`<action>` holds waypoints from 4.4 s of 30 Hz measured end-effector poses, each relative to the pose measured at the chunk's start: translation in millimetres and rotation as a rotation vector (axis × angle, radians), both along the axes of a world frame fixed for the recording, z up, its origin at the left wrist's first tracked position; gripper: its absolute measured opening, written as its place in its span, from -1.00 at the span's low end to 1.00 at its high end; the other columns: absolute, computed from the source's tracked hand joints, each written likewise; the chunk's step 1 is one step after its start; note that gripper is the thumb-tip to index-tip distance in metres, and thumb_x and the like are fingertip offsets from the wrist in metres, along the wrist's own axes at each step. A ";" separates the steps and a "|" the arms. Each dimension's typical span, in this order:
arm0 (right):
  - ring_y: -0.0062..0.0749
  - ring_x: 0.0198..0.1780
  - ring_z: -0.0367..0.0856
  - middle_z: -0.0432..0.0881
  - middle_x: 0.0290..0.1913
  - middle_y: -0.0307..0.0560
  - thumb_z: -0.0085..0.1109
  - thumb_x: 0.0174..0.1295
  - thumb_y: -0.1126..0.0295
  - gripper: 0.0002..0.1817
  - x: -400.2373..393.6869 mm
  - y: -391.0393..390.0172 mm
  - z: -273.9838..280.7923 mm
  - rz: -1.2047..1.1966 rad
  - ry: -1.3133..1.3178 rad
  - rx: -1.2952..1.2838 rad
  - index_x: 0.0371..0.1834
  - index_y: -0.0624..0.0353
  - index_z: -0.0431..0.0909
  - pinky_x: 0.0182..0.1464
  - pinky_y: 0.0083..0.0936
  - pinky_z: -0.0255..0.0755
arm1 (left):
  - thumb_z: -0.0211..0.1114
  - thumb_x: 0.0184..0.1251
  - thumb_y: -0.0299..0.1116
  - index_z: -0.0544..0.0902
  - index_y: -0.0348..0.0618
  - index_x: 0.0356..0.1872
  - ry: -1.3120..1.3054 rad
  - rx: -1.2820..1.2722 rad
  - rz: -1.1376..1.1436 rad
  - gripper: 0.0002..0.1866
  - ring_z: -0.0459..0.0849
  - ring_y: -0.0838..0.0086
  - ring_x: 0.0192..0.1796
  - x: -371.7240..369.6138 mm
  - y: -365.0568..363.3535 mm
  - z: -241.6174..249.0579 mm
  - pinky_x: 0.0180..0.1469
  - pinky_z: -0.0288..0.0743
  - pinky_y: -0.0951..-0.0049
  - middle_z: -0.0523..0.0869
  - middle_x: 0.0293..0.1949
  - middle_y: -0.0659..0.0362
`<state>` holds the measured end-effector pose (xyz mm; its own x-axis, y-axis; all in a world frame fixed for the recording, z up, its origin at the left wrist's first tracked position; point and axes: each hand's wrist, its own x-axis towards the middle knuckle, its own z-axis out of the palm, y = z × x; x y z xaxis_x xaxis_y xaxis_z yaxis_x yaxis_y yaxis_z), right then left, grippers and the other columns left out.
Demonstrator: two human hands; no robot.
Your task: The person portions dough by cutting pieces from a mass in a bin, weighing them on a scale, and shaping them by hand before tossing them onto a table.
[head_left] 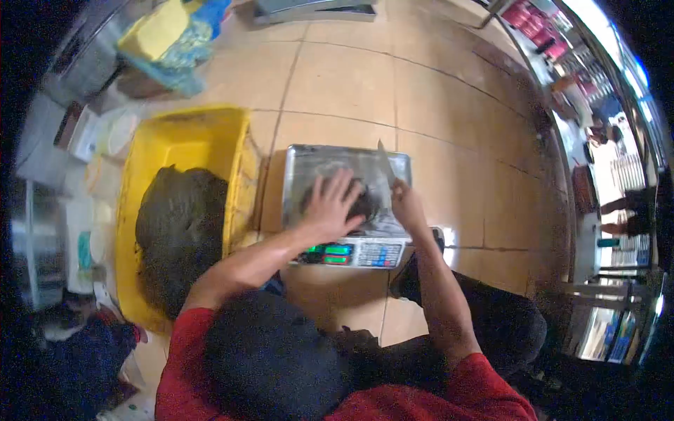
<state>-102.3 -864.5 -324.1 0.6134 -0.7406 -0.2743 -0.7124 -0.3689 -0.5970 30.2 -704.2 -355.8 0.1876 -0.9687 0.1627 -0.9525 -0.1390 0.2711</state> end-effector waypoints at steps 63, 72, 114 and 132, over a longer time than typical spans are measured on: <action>-0.14 0.08 0.46 0.51 0.00 0.16 0.40 -0.10 0.00 -0.29 37.7 33.0 243.9 0.495 -1.086 0.013 0.03 0.30 0.47 0.13 -0.32 0.29 | 0.31 -0.04 0.28 0.00 -0.18 0.39 1.353 -0.407 -0.194 0.10 0.38 0.31 0.23 51.7 -5.4 234.6 0.24 0.31 0.29 0.33 0.21 0.06; -0.26 -0.54 0.45 0.45 -0.60 0.02 0.32 0.03 0.15 -0.60 28.8 43.0 244.1 0.269 -0.874 -0.240 -0.23 0.25 0.51 -0.38 -0.36 0.35 | 0.28 0.17 -0.03 0.53 -0.23 -0.12 1.507 -0.459 -0.048 -0.54 0.55 0.51 -0.12 30.6 -30.7 236.5 -0.03 0.43 0.52 0.57 -0.21 0.21; -0.19 0.01 0.53 0.57 0.01 0.03 0.34 -0.20 -0.14 -0.21 38.3 72.1 -40.6 -0.092 -0.467 0.466 0.03 0.25 0.50 0.06 -0.37 0.40 | -0.04 0.02 0.45 0.28 0.07 0.30 2.078 -0.189 0.512 -0.11 0.12 0.00 0.34 41.3 1.8 -21.6 0.29 0.00 -0.18 0.29 0.29 0.07; -0.52 -0.08 0.53 0.54 -0.13 -0.17 0.18 0.17 0.45 -0.54 -102.9 -126.4 316.3 -0.610 -1.635 -0.938 0.13 0.23 0.30 -0.06 -0.54 0.47 | -0.03 0.16 0.25 0.05 0.17 0.41 1.997 -0.347 0.380 -0.19 -0.18 0.35 0.49 112.9 25.6 52.2 0.32 -0.29 -0.20 -0.14 0.46 0.10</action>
